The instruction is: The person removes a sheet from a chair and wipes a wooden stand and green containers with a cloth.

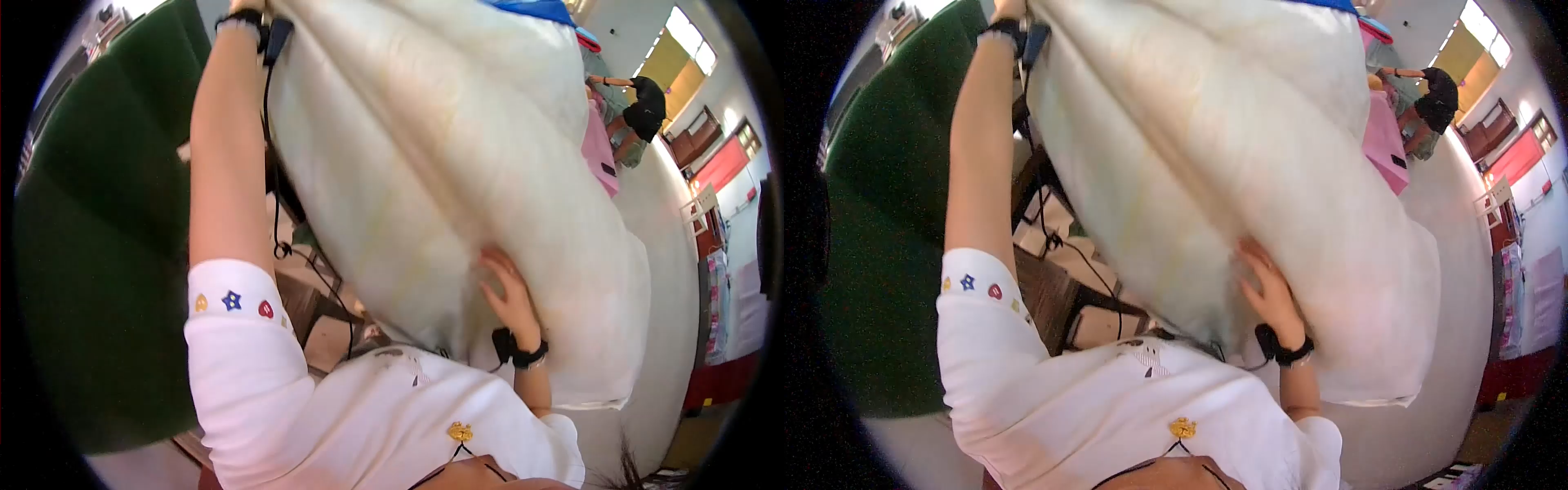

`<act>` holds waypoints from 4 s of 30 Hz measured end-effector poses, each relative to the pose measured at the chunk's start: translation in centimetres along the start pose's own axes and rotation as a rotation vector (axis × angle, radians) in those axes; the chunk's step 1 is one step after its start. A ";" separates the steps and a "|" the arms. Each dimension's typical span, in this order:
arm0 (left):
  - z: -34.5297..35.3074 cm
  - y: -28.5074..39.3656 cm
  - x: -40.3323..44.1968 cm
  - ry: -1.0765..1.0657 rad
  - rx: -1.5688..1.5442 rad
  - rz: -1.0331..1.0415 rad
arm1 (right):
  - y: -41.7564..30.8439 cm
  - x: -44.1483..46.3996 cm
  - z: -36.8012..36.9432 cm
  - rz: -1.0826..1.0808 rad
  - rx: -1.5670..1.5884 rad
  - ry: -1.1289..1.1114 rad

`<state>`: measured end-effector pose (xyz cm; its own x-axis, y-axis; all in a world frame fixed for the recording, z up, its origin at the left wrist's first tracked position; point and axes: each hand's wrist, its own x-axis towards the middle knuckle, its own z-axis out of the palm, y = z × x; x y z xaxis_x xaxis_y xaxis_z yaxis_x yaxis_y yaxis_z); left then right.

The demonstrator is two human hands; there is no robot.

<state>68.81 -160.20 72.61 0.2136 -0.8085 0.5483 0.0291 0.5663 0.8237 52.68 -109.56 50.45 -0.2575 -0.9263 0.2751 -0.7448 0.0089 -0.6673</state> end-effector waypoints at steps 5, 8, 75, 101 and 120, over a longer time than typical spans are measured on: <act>0.1 -8.7 -6.9 -0.663 0.426 -0.149 | 3.5 -7.7 -2.2 0.165 0.378 0.232; -1.0 -9.9 -11.8 -0.849 0.576 -0.393 | 4.6 -8.9 -4.7 0.171 -0.012 0.443; -4.7 -6.9 -16.6 -0.120 1.252 0.386 | 11.0 -8.2 -8.7 0.223 -0.480 0.516; -5.0 -9.3 -12.1 -0.454 1.335 0.305 | 19.2 -20.9 -3.9 0.599 -0.450 -0.064; -3.5 -10.1 -13.2 -0.550 1.446 0.438 | 15.7 -24.9 -2.9 0.541 -0.627 -0.037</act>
<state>69.10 -154.70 56.58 -0.4123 -0.7700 0.4870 -0.9069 0.3978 -0.1388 45.59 -85.27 35.18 -0.6667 -0.7454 -0.0032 -0.7316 0.6552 -0.1882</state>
